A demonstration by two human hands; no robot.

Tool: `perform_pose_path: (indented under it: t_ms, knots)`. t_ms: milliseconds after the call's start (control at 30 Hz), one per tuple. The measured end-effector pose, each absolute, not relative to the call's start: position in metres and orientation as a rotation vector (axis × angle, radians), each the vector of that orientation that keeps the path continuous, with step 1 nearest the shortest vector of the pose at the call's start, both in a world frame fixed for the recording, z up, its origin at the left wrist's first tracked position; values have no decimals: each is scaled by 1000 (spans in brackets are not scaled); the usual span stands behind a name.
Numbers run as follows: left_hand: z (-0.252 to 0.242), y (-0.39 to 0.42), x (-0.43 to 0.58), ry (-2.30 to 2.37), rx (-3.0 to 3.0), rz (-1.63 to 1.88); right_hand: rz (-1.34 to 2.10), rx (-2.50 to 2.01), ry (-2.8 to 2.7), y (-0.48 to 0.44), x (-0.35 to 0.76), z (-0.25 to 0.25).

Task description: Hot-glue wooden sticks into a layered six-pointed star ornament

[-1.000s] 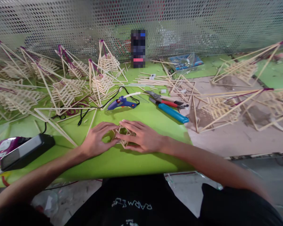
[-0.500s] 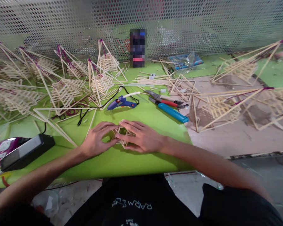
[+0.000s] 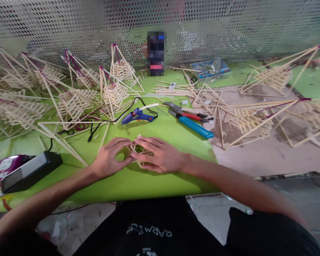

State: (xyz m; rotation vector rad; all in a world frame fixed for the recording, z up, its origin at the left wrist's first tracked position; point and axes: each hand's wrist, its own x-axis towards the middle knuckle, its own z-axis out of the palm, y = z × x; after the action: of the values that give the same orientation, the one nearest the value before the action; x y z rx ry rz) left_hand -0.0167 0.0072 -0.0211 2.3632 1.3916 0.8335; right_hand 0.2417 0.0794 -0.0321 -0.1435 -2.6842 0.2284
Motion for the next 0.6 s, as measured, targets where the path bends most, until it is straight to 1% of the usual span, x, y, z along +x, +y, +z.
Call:
perform_pose_path:
  t_ms: [100, 200, 333, 467, 600]
  knots:
    - [-21, 7, -17, 1399, 2366, 842, 239, -158, -2627, 79, 243, -35]
    - [-20, 7, -17, 1410, 2375, 823, 316, -281, -2526, 80, 243, -36]
    - [-21, 7, -17, 1440, 2403, 744, 569, -528, -2482, 83, 243, -33]
    - [-23, 7, -19, 1473, 2420, 711, 769, -617, -2512, 85, 244, -29]
    - [-22, 7, -20, 1481, 2424, 795, 711, -583, -2446, 87, 246, -32]
